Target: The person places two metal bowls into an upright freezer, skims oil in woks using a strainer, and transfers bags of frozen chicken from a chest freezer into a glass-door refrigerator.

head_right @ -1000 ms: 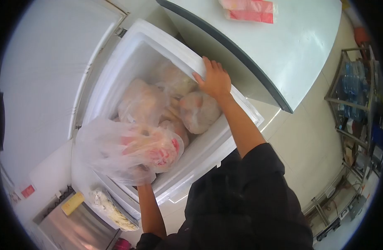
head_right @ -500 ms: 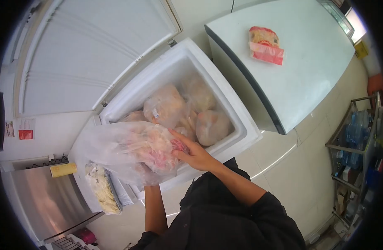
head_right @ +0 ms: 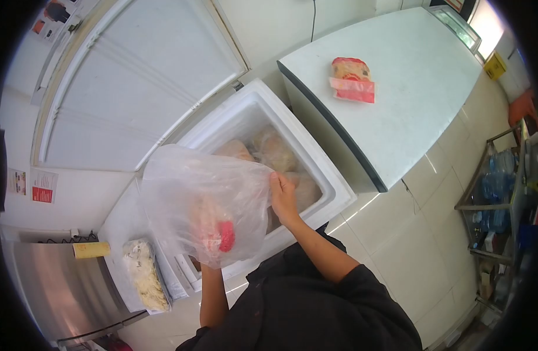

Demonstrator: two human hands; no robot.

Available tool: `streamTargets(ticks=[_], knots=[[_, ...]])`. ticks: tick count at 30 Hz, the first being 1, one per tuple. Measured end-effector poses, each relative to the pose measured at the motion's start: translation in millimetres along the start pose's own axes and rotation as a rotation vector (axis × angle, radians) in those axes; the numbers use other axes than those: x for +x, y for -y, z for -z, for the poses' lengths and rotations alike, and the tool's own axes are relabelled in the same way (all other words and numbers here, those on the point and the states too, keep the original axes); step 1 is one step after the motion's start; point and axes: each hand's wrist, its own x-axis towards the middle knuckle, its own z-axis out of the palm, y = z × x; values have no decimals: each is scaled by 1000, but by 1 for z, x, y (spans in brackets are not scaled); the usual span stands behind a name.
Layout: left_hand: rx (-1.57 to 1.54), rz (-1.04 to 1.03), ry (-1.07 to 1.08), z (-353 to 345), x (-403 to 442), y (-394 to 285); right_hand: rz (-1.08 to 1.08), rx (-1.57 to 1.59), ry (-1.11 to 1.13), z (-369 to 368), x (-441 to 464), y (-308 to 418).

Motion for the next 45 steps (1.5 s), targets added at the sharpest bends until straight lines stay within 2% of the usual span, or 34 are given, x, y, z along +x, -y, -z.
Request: streamTargets(ticks=[2, 5, 7, 9, 10, 13, 14, 16, 19, 20, 21, 22, 23, 25, 26, 29, 31, 33, 39, 41, 45], knots=[[11, 15, -12, 9, -15, -7, -52, 12, -38, -2, 9, -18], [24, 55, -25, 16, -45, -19, -59, -18, -223, 4, 41, -31], [3, 89, -15, -5, -71, -37, 16, -71, -274, 27, 69, -45], [-34, 126, 1, -31, -93, -57, 11, -112, -277, 37, 95, -51], [-21, 108, -64, -27, -96, -63, 12, -131, -288, 41, 104, -57], [-38, 8, 128, -23, -101, -85, 16, -87, -242, 56, 121, -84], [-39, -35, 75, -26, -102, -92, -35, -46, -187, 66, 123, -82], [-45, -119, -26, -38, -99, -103, -128, 33, -80, 81, 116, -40], [-141, -135, 92, -52, -82, -107, 62, -9, -57, 141, 126, 44], [23, -168, -16, -67, -77, -106, 136, -89, -99, 163, 125, 92], [30, -130, 34, -90, -73, -105, 148, -130, -88, 192, 122, 138], [37, -93, 86, -117, -69, -101, 137, -155, -175, 231, 126, 171], [43, -56, 140, -138, -63, -97, 300, -166, -361, 273, 139, 184], [73, -9, 166, -157, -33, -81, 373, -62, -676, 292, 116, 249], [40, 51, 175, -170, -21, -71, 270, 64, -554, 339, 116, 253], [88, 115, 300, -210, 21, -35, 571, 40, -840, 427, 127, 232], [132, 161, 363, -257, 38, -8, 573, 8, -989, 493, 137, 187], [182, 235, 427, -306, 49, 22, 227, -152, -1002, 520, 134, 132], [403, 278, 616, -436, 80, 121, 26, -255, -878, 449, 132, 20], [449, 329, 684, -478, 80, 155, -60, -241, -756, 413, 121, 23], [504, 525, 741, -551, 69, 229, -176, 50, -560, 379, 100, 29]])
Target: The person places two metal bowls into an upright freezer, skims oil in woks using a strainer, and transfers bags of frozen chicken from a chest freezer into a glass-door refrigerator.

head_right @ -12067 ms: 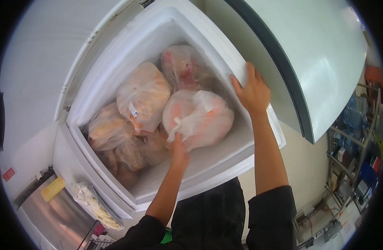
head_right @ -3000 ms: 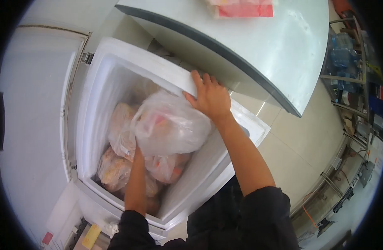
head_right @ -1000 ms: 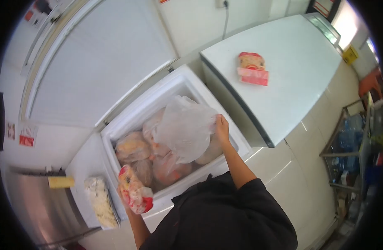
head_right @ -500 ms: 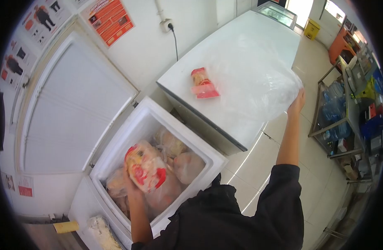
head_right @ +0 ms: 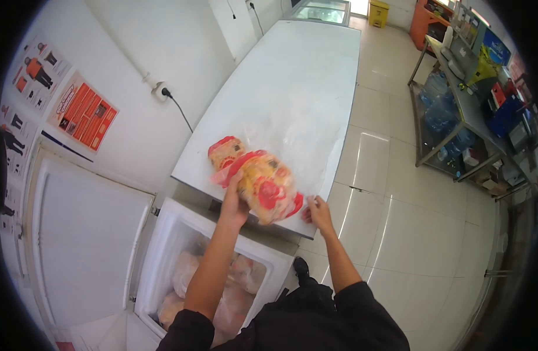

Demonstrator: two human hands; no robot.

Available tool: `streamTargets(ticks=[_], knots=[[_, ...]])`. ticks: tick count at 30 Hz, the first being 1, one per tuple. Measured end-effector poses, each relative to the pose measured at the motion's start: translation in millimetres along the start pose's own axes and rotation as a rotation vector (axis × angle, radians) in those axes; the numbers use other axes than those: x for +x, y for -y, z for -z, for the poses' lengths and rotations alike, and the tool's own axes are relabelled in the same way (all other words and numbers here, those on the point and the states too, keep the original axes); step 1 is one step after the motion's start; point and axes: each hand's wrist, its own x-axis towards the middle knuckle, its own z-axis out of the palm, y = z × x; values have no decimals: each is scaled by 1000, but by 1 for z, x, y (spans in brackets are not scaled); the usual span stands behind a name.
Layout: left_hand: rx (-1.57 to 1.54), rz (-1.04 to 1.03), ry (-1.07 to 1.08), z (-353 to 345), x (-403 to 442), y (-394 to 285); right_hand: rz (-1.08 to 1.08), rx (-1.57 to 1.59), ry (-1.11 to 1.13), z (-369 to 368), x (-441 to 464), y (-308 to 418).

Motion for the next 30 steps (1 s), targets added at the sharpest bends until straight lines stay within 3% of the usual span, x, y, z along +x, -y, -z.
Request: streamTargets(ticks=[5, 8, 11, 14, 16, 18, 21, 26, 30], knots=[[4, 226, -39, -1, 118, 52, 28, -18, 34, 17, -39, -7], [185, 283, -173, 7, 132, 64, 48, -70, 3, 41, -63, -9], [294, 199, -221, 10, 100, 60, 40, -69, -62, 65, -78, -15], [250, 100, -102, 22, 36, 47, 67, -163, -59, 70, -75, -9], [163, 41, 100, 56, -14, 53, 122, -202, -23, 59, -73, 5], [180, 134, 64, 95, -73, 67, 168, -225, 68, 36, -69, 12], [247, 119, -123, 170, -178, 109, 171, -329, 212, -11, -70, 13], [-20, 24, -681, 281, -361, 196, 175, -533, 613, -113, -104, -9], [-178, -247, -1154, 320, -478, 254, 239, -848, 973, -176, -155, -45]])
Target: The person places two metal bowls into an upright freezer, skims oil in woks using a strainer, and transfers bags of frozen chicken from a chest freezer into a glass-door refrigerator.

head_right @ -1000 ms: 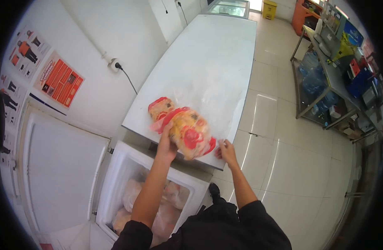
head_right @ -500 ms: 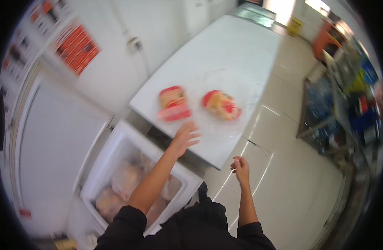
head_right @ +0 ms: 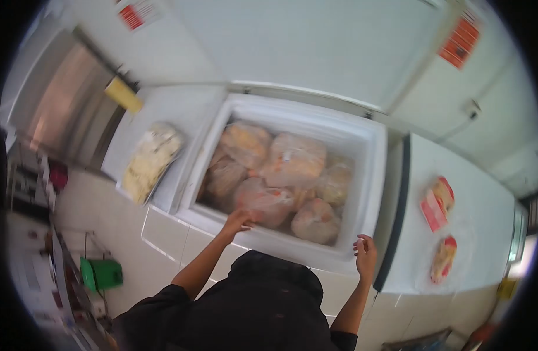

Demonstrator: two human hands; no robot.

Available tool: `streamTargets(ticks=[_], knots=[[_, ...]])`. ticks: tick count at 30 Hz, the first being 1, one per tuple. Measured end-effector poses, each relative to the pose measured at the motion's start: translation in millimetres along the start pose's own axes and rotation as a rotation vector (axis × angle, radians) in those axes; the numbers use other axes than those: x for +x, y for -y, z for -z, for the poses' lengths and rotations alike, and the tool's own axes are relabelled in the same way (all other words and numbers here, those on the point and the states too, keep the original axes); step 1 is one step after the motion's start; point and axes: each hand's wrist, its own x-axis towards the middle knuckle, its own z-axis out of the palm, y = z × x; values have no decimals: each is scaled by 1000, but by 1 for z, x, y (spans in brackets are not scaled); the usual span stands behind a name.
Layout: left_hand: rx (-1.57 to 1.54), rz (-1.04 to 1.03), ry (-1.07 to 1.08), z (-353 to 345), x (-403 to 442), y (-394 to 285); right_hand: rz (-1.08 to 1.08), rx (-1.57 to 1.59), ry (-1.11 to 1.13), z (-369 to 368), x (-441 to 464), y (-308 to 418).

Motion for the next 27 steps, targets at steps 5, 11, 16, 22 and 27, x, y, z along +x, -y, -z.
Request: streamTargets(ticks=[5, 11, 16, 22, 27], knots=[[-363, -188, -627, 129, -24, -35, 131, -273, 249, -84, 11, 10], [-101, -435, -1626, 300, -37, -32, 122, -312, 365, -141, 0, 16], [-395, -209, -1724, 441, -9, 44, 180, -337, 359, -159, -8, 9], [-555, -277, -1700, 387, -20, 5, 191, -371, 266, -175, -7, 63], [-250, -254, -1600, 287, 27, 23, 144, -360, 249, -184, -5, 69]])
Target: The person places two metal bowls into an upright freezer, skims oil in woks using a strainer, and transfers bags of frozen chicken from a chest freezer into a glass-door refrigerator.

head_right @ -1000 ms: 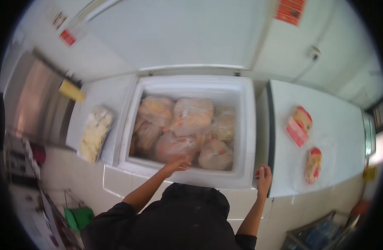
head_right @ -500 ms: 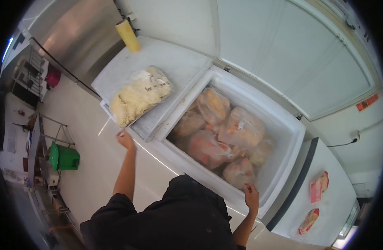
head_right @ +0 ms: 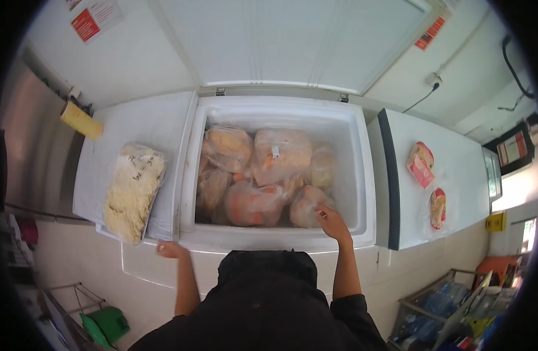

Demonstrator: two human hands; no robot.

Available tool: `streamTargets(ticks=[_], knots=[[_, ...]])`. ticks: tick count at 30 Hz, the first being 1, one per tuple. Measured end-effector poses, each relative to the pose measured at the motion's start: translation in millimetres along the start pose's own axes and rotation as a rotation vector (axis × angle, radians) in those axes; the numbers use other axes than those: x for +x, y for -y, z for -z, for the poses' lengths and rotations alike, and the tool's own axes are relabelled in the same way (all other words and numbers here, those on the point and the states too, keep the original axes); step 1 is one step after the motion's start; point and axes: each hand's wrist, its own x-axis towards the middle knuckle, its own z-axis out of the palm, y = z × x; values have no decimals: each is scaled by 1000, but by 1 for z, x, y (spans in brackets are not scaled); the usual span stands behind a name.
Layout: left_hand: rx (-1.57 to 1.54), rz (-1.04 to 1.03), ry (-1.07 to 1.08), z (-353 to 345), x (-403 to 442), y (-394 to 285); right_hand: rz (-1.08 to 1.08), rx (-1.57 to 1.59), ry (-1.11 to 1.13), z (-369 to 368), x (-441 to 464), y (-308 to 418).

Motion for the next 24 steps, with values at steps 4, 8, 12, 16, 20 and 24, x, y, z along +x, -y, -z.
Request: streamTargets(ticks=[4, 8, 12, 16, 20, 24], knots=[[-231, -89, 532, -40, -134, -55, 15, -37, 51, -23, -10, -28], [-519, -231, 1033, -118, -223, -196, -8, 0, 31, -20, -34, -54], [-988, -577, 1257, -119, -378, -415, -132, 29, -68, 3, -55, -73], [-1151, -1459, 978, -104, -492, -597, -217, 131, -327, 30, -98, -103], [-839, -1815, 574, -175, -545, -723, -380, 187, -554, 26, -162, -150], [-195, -1829, 540, -183, -553, -711, -547, 196, -616, 17, -220, -184]])
